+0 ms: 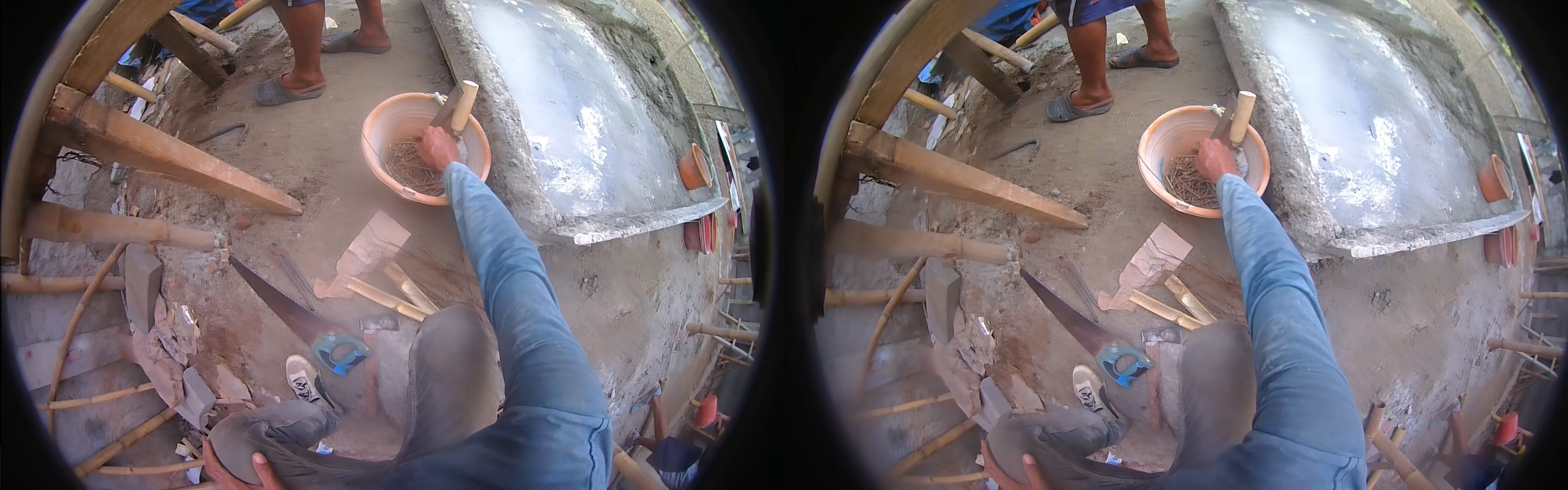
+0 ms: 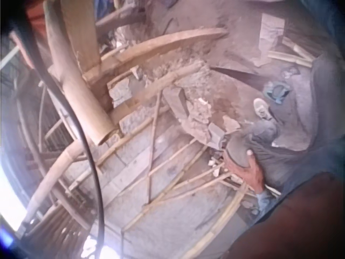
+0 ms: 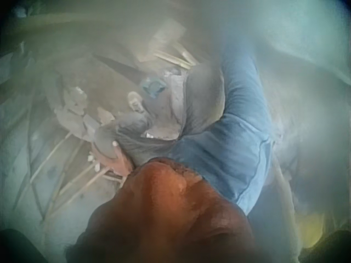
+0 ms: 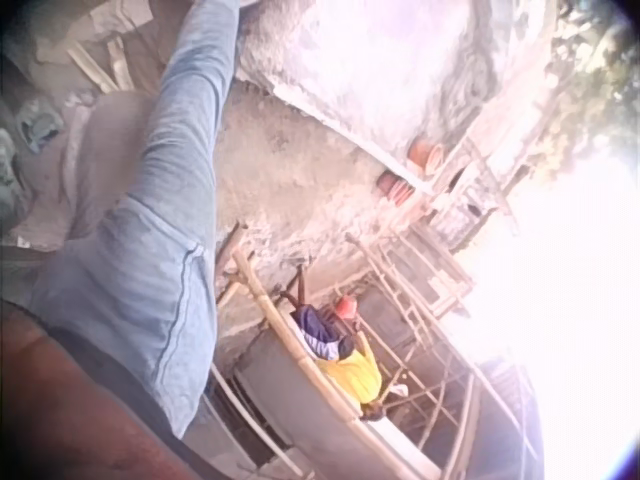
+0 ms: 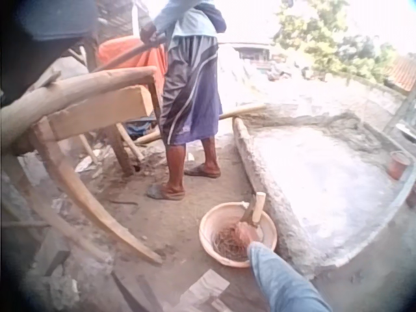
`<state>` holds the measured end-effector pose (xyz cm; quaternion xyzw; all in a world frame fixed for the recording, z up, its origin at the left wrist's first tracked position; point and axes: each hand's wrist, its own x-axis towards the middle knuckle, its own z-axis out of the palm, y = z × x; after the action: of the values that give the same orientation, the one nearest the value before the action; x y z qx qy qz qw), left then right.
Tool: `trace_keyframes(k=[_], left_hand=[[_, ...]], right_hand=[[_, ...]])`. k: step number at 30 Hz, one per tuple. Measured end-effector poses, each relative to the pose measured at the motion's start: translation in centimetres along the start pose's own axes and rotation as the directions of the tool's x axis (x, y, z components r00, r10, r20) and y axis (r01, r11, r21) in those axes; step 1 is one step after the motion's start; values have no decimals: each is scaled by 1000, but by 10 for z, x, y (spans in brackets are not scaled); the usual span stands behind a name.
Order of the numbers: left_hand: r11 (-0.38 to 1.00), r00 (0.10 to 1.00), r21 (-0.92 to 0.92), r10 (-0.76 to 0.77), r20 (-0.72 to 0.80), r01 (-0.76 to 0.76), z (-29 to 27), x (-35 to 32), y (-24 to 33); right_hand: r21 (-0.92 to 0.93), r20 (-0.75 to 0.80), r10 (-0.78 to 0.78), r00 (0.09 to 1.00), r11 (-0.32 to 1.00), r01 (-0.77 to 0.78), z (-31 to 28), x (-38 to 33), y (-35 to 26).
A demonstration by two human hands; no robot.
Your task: The person is assembling a bamboo structure using pliers and a saw. They are securing bamboo poles together with wire and cutting the poles to size.
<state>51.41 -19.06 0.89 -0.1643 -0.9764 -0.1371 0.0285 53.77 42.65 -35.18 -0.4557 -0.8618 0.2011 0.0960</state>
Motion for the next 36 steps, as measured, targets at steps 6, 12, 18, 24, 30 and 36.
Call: trace_keyframes(k=[6, 12, 18, 24, 30, 36], left_hand=[[996, 999, 82, -34, -17, 35, -1, -6, -9], [993, 993, 112, 46, -104, -34, 7, -6, -29], [992, 994, 112, 62, -86, -53, 7, -5, -18], [988, 999, 155, 16, -34, -11, 2, -5, -18], [991, 997, 130, 22, -71, -12, 5, -8, -22], [991, 996, 104, 87, -5, -86, 3, 7, -8]], right_hand=[[-210, 102, -187, 977, 956, 205, 57, 14, 34], [-135, 155, -15, 988, 990, 36, 44, 26, 3], [-80, 143, -83, 986, 992, 95, 65, 27, 20], [-159, 261, -74, 962, 980, 118, 64, 28, 12], [153, 262, 75, 962, 981, -118, 25, -1, -1], [10, 44, -102, 994, 995, 101, 42, 6, 9]])
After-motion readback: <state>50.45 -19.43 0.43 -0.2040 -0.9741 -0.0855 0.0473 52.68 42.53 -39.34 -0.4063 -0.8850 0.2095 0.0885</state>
